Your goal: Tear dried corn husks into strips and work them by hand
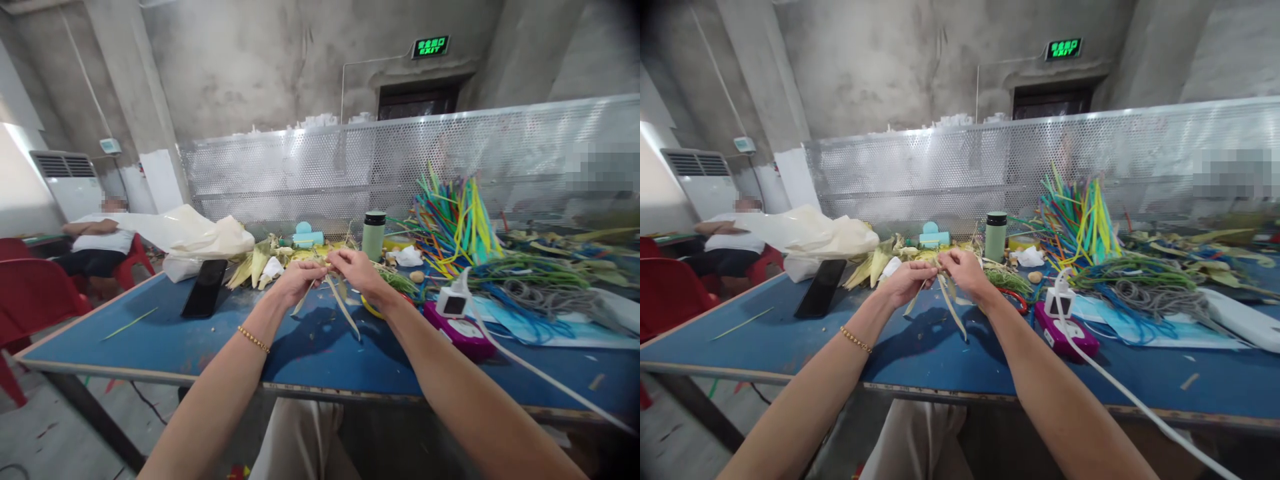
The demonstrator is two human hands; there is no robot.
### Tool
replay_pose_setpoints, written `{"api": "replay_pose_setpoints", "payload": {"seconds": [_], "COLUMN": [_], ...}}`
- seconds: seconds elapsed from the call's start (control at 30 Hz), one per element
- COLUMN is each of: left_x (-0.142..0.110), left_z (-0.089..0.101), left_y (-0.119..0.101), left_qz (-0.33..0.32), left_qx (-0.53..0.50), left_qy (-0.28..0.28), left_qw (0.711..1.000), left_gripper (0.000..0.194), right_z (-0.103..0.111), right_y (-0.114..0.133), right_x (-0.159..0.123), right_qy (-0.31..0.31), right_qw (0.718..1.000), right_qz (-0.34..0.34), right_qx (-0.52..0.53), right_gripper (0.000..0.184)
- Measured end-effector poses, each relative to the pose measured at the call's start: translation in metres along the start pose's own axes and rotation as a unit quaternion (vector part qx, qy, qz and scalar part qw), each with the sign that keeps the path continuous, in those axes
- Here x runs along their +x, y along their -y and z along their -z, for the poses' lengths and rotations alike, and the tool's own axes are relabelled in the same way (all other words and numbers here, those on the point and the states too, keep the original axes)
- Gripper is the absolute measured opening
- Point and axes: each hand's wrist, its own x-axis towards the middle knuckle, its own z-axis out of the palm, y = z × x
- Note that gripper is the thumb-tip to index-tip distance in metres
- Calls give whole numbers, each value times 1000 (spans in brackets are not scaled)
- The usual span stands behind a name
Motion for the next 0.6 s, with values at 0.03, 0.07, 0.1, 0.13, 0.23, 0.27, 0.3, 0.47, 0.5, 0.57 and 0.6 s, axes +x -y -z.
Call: {"api": "replay_pose_setpoints", "payload": {"seconds": [0.03,0.07,0.1,0.13,0.23,0.27,0.3,0.47,0.5,0.57,0.6], "left_x": [1,1,2,2,3,3,3,2,2,2,2], "left_z": [1,3,4,5,6,6,6,6,6,6,6], "left_y": [0,-1,-1,-1,0,0,1,0,0,0,0], "left_qz": [-1,0,3,7,11,11,11,13,11,8,9], "left_qx": [-2,-4,-5,-3,14,27,42,95,94,85,81], "left_qy": [-11,-23,-33,-40,-47,-46,-46,-44,-40,-29,-23], "left_qw": [1000,1000,999,999,999,998,998,994,995,996,996], "left_gripper": [21,21,21,20,19,19,19,19,19,19,19], "right_z": [2,3,4,5,4,3,3,3,3,4,4], "right_y": [0,0,0,0,-4,-5,-6,-7,-6,-6,-5], "right_x": [0,0,0,0,0,0,0,2,2,2,2], "right_qy": [-5,-3,7,21,46,46,43,35,36,42,44], "right_qw": [1000,999,998,998,997,997,996,987,986,987,987], "right_qz": [4,6,4,0,-12,-8,1,56,62,63,62], "right_qx": [-29,-47,-56,-55,-53,-64,-79,-147,-148,-142,-140], "right_gripper": [39,38,35,30,16,13,12,12,12,13,13]}}
